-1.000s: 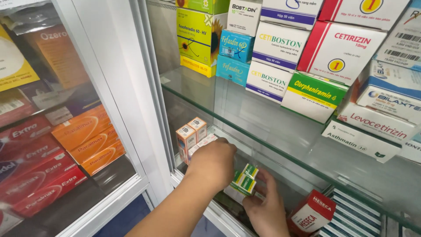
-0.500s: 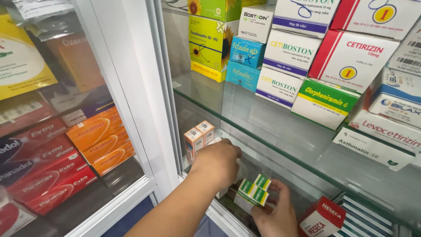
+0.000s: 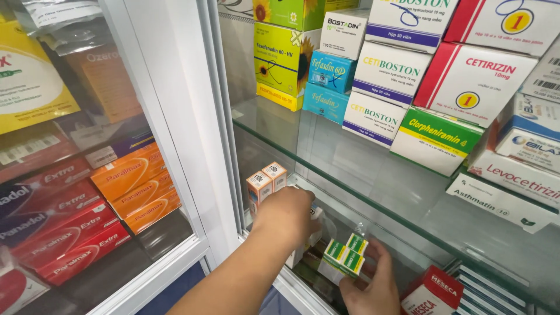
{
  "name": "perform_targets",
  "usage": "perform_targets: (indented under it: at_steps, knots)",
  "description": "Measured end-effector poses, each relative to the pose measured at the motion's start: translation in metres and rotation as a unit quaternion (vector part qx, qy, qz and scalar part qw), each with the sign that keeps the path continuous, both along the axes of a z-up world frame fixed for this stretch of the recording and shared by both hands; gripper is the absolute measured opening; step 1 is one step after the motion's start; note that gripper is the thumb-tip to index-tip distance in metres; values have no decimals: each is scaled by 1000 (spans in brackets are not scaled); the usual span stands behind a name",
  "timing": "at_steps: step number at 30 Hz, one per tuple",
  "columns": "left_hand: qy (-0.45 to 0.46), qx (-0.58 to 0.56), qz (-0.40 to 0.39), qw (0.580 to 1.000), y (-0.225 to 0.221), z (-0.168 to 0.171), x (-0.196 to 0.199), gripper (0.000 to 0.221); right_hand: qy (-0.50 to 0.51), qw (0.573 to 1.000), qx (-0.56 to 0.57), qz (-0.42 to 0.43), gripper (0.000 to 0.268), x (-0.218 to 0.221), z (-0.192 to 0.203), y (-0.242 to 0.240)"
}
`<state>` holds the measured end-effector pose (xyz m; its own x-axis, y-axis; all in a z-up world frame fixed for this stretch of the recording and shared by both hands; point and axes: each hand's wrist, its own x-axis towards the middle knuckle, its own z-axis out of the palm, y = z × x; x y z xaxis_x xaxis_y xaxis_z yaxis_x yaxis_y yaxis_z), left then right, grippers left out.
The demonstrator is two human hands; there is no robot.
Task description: Selecting, checking, and organizing various medicine boxes on shelves and a desk within a pharmacy.
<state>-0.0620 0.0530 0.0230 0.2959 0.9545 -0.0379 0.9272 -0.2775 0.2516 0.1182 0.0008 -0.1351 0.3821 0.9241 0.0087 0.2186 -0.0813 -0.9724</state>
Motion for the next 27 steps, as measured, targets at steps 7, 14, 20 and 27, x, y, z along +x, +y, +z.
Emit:
perform_targets:
  at_steps: [7,14,20,27]
  knots:
    - [-59,-27,92,994,-2,15,9,34,-229,971,68,-5,116,-5,55,-18]
    - [-61,-56,106,991,-7,19,11,27,-504,847,150,82,105,-42,94,12]
    - [-111,-39,119,986,-4,6,8,28,-482,867,-38,119,72,-64,126,19]
    - [-106,-50,124,985,-5,8,-3,31,-463,882,-24,91,71,-68,112,25]
